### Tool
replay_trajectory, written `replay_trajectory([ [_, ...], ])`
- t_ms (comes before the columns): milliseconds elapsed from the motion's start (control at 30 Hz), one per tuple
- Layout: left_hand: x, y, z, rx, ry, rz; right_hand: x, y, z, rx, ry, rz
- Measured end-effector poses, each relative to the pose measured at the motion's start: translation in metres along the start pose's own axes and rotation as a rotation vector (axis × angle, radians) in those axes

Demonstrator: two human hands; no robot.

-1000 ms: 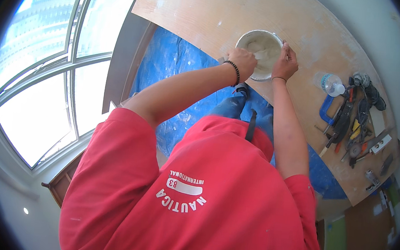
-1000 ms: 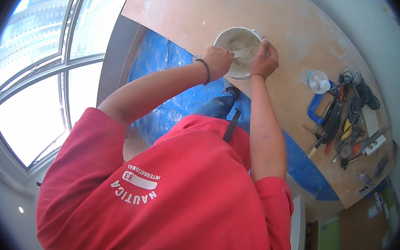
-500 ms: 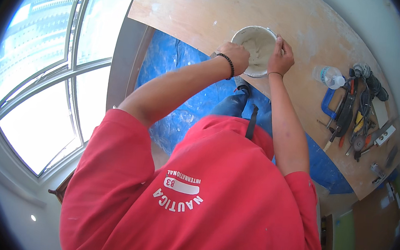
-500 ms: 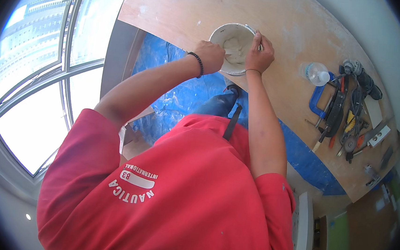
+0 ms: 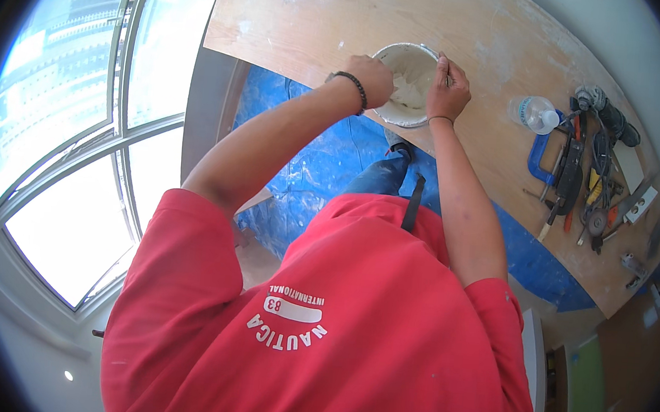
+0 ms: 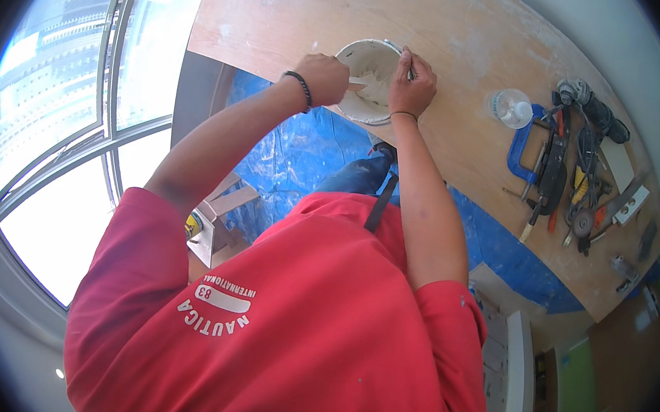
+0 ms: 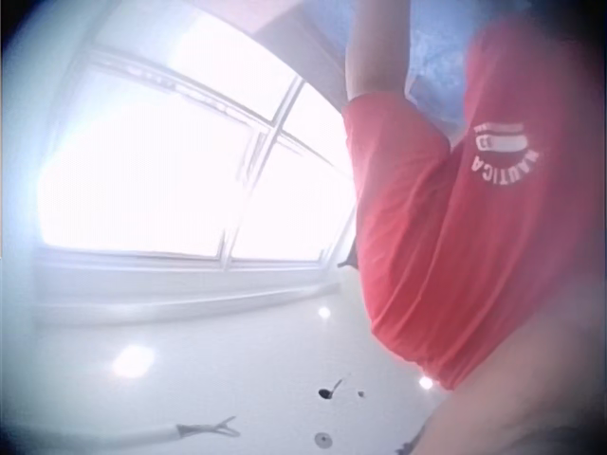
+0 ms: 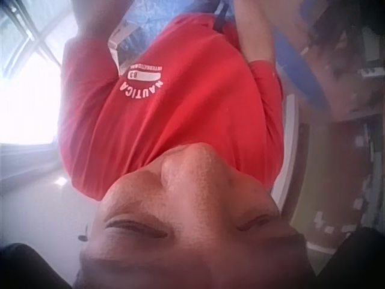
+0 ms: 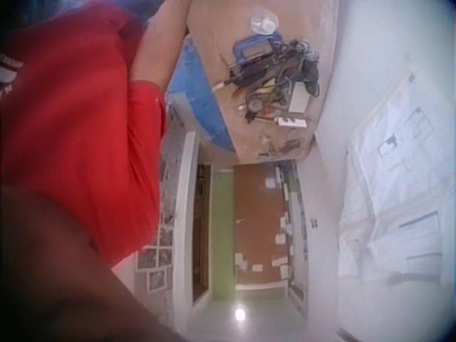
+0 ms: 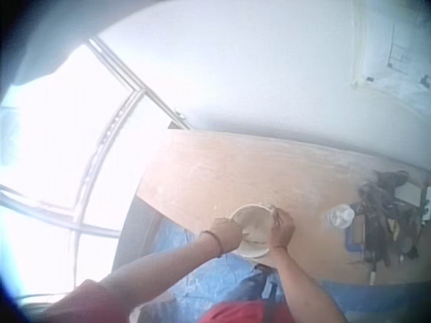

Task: The person walks through a room under renovation, picks up a paint bucket, and stirs the contents with a wooden stick. They add water from a plastic bottle and continue mixing. The person then uses a paint roller to load paint from the bucket and briefly applies it to a surface before returning to mix more paint.

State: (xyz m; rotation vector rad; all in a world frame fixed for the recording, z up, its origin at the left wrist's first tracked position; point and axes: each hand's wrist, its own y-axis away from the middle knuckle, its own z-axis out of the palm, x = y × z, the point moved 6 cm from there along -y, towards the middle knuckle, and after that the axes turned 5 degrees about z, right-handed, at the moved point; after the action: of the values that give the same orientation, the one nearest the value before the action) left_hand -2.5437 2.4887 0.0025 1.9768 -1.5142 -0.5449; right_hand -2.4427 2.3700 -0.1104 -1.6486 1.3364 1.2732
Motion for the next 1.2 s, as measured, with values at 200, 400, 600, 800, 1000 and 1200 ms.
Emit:
replay_trajectory([
  [200,0.008,-0.006,-0.034,0.045,-0.085,0.032,-0.001,0.0,0.002,0.022,0.021,0.007],
  [400,0.048,-0.04,0.002,0.01,-0.686,0.156,-0.005,0.002,0.0,0.023,0.031,0.034],
  [600,0.024,-0.041,0.032,-0.081,-0.377,-0.042,-0.008,0.003,0.001,0.017,0.105,-0.005],
  [800,0.006,-0.045,0.04,-0.18,-0.124,-0.123,-0.009,0.002,0.003,0.021,0.136,-0.027],
  [1000,0.003,-0.035,0.057,-0.24,0.074,-0.108,-0.012,0.001,0.004,0.022,0.044,-0.063],
  [1200,-0.004,-0.003,0.056,-0.459,0.718,-0.33,-0.012,0.001,0.003,-0.009,-0.03,-0.079],
])
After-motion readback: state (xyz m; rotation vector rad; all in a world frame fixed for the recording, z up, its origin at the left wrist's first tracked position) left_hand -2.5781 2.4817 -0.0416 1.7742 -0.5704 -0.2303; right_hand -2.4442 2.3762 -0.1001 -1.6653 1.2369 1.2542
